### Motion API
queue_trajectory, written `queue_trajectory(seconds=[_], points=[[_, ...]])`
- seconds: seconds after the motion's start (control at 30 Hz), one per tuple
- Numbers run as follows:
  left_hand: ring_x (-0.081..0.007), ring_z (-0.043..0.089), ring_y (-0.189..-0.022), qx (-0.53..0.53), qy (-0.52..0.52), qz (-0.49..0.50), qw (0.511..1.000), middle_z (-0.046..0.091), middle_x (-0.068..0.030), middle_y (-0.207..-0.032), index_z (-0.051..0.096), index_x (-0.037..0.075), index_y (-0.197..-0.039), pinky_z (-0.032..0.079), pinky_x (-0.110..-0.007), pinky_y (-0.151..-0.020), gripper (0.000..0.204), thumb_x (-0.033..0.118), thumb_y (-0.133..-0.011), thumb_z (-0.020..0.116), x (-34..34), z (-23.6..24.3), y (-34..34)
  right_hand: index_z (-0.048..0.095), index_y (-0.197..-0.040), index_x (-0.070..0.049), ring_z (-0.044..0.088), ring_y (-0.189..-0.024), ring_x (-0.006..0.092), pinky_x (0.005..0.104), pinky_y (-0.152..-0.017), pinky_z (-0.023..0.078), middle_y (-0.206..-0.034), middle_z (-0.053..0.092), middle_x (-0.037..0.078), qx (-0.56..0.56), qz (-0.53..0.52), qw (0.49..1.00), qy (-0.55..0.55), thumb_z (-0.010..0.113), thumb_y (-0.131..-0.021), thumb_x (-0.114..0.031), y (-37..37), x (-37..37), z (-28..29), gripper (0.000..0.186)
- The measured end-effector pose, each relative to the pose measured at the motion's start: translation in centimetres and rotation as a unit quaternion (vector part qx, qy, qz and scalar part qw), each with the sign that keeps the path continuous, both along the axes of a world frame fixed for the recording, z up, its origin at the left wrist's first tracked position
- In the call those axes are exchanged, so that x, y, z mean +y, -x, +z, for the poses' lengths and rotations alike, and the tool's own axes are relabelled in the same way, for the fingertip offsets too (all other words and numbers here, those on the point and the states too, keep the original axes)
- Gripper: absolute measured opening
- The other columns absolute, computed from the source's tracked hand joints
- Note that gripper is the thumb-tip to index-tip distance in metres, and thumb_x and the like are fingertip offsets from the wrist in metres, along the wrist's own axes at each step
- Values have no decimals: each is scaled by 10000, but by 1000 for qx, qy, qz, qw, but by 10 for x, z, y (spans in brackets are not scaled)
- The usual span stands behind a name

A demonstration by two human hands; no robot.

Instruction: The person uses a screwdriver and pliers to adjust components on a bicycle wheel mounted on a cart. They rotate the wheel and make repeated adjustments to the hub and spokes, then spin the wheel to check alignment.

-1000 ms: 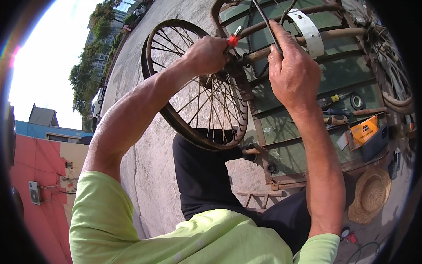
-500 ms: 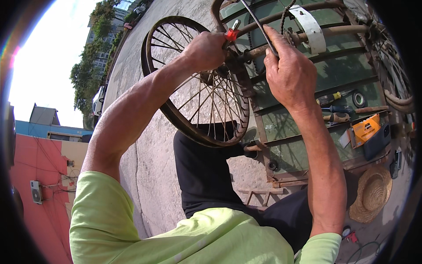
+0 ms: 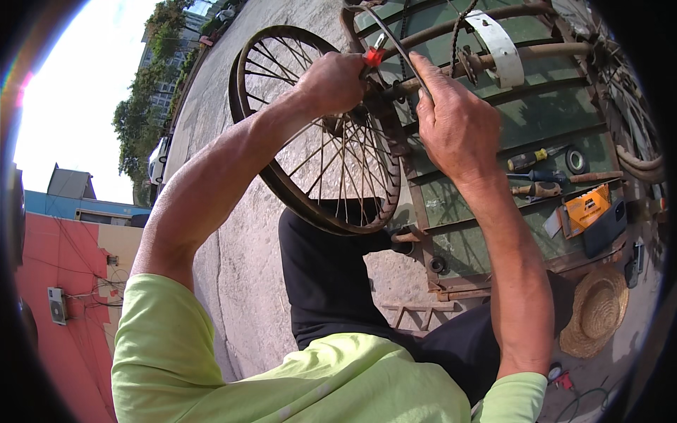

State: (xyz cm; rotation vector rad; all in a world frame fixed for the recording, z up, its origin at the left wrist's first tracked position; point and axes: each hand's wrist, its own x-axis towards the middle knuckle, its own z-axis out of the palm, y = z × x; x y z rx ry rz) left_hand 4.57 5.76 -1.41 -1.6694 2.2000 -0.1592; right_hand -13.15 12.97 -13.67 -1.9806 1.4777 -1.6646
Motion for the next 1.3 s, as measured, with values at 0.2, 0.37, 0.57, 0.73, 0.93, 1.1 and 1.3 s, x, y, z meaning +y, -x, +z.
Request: queue_trajectory(seconds=[0.2, 0.37, 0.57, 0.73, 0.93, 1.1, 1.3], points=[[-355, 781, -1027, 10, -2, 2, 1000, 788, -215, -1073, 777, 13, -1142, 644, -443, -910, 297, 113, -906, 626, 3, 3, 3, 637, -1493, -218, 761, -875, 347, 431, -746, 621, -1056, 783, 139, -58, -36, 996, 61, 714, -951, -99, 6, -7, 5, 560], [-356, 772, -1051, 8, 12, -3, 1000, 787, -204, -1101, 778, 25, -1145, 634, -448, -928, 300, 115, -901, 627, -3, -1, -4, 629, -1504, -196, 761, -825, 362, 444, -717, 619, -1064, 786, 131, 35, -21, 999, 4, 674, -946, -63, -6, 10, -8, 576], [-356, 757, -1103, 1, -7, -10, 1000, 782, -201, -1129, 773, 45, -1176, 624, -448, -948, 318, 125, -905, 628, 0, 0, 2, 637, -1486, -190, 759, -824, 354, 449, -711, 612, -1058, 783, 139, -62, -54, 994, 73, 706, -951, -83, 3, -1, 2, 550], [-360, 766, -1071, 4, -4, 3, 1000, 781, -212, -1126, 773, 32, -1157, 628, -449, -942, 308, 121, -905, 620, 2, 2, -1, 625, -1496, -193, 763, -831, 345, 440, -710, 612, -1032, 781, 136, 12, -18, 1000, 13, 724, -946, -92, -11, 12, -8, 568], [-370, 765, -1080, -1, -3, -1, 1000, 781, -218, -1131, 779, 32, -1160, 630, -457, -939, 313, 127, -904, 627, 3, 4, 3, 615, -1507, -178, 769, -866, 335, 416, -725, 619, -1079, 783, 141, -76, -54, 991, 93, 717, -966, -95, 4, -3, 1, 557], [-371, 766, -1077, 32, 20, 0, 999, 782, -214, -1132, 783, 45, -1162, 629, -459, -938, 315, 124, -900, 630, -5, -6, -12, 603, -1512, -152, 770, -891, 356, 413, -736, 618, -1088, 779, 161, 17, 8, 1000, -18, 707, -973, -76, -8, 19, -10, 555], [-382, 765, -1071, -6, -6, 9, 1000, 777, -233, -1127, 768, 37, -1190, 626, -466, -936, 332, 146, -907, 633, 2, 2, 0, 606, -1512, -159, 756, -813, 361, 450, -696, 609, -1062, 777, 171, -112, -65, 987, 92, 705, -968, -73, 5, 1, 2, 560]])
